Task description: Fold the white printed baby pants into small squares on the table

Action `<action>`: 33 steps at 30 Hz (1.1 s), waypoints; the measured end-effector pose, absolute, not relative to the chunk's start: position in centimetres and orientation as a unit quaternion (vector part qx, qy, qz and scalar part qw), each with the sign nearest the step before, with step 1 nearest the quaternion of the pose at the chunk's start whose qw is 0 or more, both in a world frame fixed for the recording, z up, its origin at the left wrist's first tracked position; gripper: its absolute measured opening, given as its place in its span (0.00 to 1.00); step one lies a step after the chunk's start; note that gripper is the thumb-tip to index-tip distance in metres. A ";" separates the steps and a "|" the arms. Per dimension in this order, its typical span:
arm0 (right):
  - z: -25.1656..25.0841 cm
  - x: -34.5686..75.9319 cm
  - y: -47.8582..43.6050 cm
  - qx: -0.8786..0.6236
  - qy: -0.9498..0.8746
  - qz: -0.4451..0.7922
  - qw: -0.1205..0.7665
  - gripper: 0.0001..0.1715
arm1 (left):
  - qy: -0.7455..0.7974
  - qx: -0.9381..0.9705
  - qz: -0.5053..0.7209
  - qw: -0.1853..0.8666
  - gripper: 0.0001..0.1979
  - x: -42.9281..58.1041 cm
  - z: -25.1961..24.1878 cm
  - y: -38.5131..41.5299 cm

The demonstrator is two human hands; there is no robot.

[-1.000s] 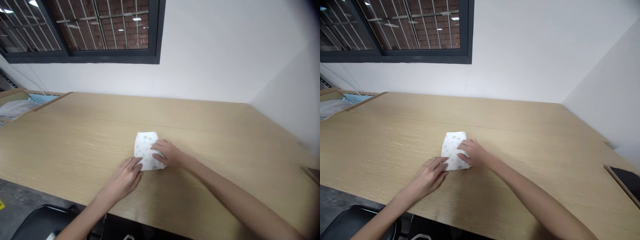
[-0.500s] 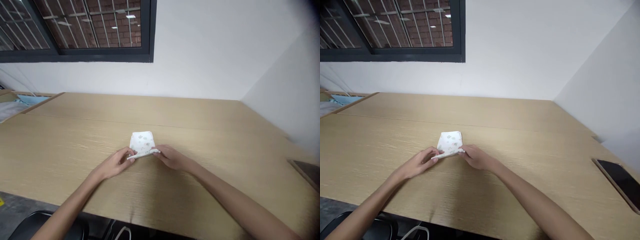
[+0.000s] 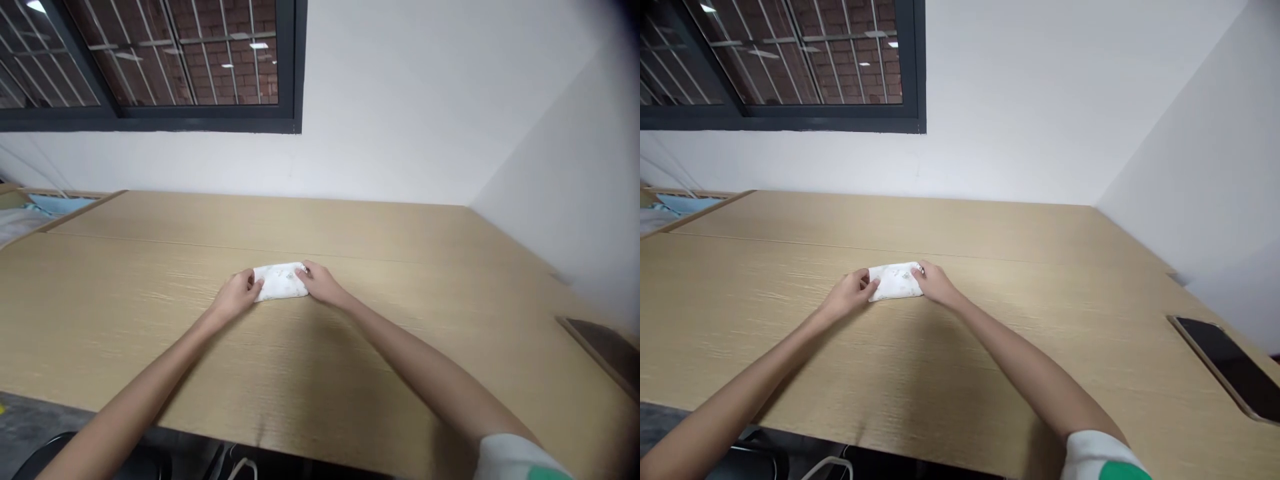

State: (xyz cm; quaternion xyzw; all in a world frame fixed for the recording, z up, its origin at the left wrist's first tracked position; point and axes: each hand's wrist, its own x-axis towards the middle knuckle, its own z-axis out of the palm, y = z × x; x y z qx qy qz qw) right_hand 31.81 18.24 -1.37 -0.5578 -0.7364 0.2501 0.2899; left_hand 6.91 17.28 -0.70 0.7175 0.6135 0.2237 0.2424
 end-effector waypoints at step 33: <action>-4.6 28.0 16.4 -0.427 -0.870 -0.004 0.246 0.38 | 0.518 0.841 0.160 0.005 0.41 11.9 -6.9 15.8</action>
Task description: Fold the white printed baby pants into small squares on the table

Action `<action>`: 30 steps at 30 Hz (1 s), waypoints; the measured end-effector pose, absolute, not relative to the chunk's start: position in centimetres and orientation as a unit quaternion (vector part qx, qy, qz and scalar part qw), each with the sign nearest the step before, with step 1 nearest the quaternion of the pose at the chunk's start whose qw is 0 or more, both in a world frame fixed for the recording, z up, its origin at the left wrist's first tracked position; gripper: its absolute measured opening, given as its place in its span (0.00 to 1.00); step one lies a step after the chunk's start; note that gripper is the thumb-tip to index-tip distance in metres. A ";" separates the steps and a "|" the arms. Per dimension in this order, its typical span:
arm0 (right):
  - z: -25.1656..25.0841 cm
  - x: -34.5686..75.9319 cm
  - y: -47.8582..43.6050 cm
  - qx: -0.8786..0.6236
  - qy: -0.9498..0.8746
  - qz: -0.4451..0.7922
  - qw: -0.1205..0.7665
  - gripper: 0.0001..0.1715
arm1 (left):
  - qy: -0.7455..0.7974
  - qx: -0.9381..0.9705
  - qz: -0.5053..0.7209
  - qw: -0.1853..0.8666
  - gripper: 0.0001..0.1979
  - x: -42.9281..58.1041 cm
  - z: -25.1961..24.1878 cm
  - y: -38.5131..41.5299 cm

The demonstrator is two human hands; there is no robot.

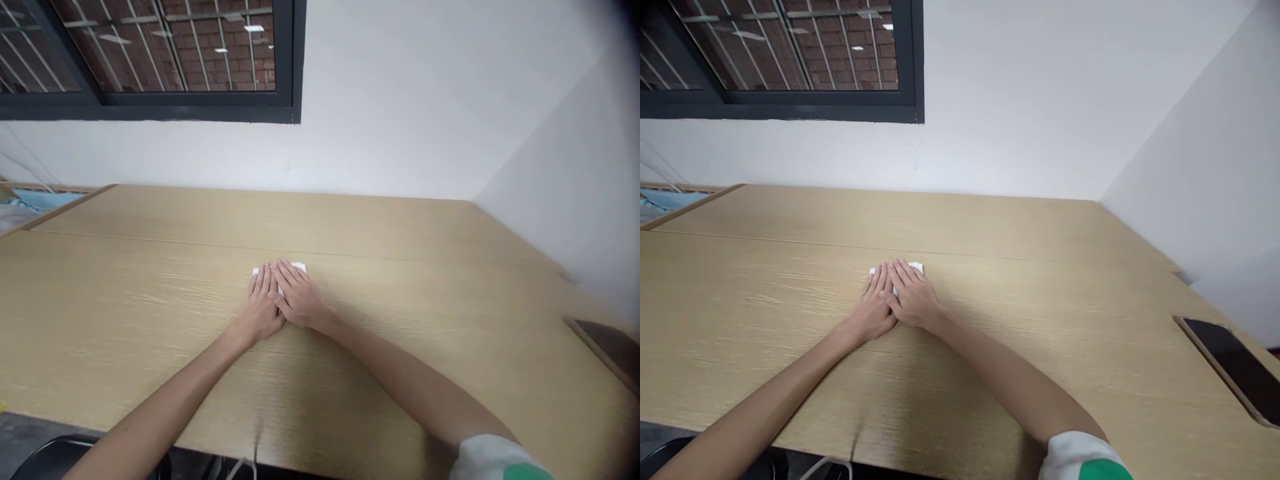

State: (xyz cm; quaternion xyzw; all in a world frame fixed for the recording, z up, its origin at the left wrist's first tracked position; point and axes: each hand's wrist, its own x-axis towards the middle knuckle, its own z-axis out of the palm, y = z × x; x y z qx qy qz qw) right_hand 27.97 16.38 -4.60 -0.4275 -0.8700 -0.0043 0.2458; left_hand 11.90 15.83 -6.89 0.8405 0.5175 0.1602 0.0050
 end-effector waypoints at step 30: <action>-4.5 32.9 19.1 -0.388 -0.881 0.115 0.247 0.43 | 0.523 0.831 0.142 0.121 0.51 8.9 -4.8 16.4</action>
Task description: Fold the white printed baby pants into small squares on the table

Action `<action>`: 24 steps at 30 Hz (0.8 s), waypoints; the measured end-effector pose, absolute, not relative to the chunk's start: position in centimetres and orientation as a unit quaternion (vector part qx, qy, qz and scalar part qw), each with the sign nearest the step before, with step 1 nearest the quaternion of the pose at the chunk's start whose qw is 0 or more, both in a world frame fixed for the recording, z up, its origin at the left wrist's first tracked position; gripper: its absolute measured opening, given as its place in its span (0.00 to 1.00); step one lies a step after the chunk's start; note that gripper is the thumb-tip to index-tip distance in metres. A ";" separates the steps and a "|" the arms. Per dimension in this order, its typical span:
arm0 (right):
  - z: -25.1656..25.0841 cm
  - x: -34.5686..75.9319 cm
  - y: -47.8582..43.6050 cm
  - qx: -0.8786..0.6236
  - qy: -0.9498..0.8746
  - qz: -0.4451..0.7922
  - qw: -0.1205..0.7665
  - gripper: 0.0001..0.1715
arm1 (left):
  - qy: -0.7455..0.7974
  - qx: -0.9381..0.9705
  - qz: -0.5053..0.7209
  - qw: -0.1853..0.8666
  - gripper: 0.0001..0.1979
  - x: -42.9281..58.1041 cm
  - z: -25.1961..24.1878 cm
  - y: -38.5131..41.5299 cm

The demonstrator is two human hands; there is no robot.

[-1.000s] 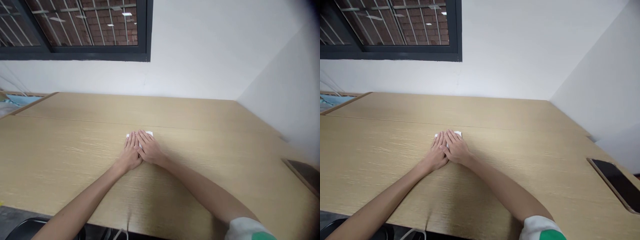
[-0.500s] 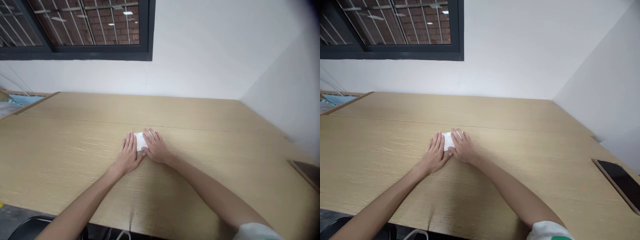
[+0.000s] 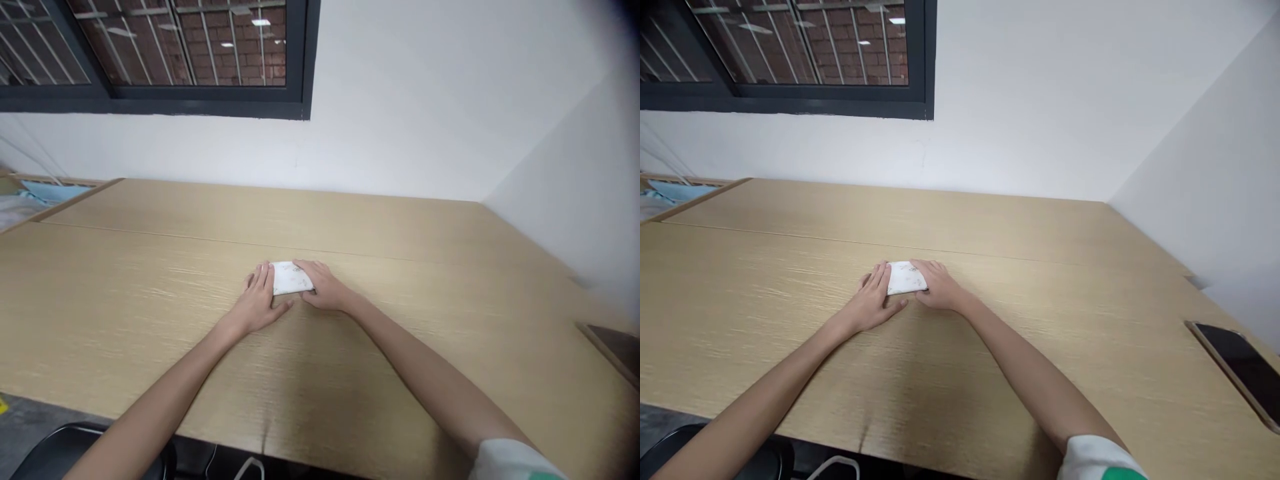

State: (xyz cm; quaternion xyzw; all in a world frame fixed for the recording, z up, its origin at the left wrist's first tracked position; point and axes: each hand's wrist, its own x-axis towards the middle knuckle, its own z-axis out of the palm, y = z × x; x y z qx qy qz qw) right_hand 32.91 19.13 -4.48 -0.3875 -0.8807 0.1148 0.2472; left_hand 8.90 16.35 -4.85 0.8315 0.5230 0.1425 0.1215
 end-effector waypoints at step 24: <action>-2.4 32.4 20.2 -0.586 -0.609 0.306 0.438 0.33 | 0.569 0.727 0.241 0.300 0.21 10.4 -1.2 13.4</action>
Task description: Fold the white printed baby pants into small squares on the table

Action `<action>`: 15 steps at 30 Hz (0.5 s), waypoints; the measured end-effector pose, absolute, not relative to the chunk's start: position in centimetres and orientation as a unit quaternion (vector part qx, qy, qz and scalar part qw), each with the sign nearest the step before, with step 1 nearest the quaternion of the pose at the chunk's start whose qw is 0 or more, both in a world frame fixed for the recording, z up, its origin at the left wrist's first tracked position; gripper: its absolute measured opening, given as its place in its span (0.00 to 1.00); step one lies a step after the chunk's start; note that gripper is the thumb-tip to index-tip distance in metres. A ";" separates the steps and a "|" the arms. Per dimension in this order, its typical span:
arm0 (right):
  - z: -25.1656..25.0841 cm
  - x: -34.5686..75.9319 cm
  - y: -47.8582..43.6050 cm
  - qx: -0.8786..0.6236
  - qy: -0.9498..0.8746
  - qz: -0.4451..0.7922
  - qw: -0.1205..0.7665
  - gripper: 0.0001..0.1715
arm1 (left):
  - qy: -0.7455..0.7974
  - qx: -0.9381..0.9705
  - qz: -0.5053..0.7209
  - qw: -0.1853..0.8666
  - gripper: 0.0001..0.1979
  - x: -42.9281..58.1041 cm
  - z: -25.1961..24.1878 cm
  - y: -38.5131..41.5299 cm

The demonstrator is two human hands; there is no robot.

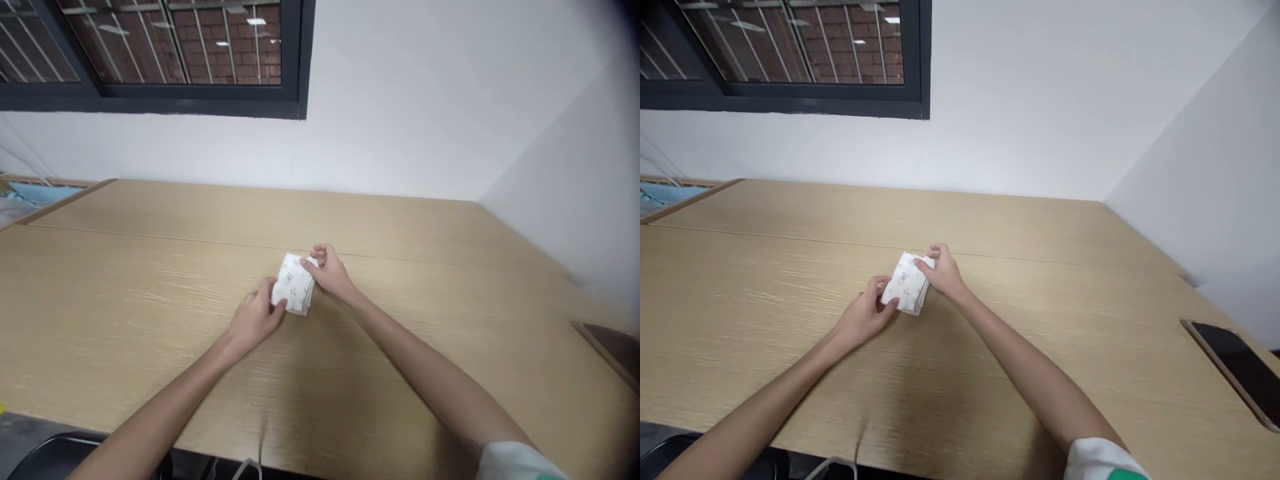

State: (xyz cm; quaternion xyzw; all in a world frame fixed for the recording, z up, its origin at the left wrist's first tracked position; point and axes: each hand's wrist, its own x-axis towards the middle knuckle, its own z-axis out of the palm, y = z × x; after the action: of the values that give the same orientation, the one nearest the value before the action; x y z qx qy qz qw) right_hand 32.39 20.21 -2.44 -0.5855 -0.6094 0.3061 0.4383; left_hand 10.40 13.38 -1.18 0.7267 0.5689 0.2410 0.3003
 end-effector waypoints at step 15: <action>0.0 30.6 16.9 -0.309 -0.889 0.157 0.301 0.29 | 0.403 0.890 0.211 0.022 0.26 11.9 -3.1 11.0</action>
State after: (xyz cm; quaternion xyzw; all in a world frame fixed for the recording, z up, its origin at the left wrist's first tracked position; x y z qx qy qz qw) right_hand 30.56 16.89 -0.04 -0.3090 -0.8886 0.1568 0.3006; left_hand 11.94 10.99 -3.14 0.8905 0.4028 0.2105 0.0221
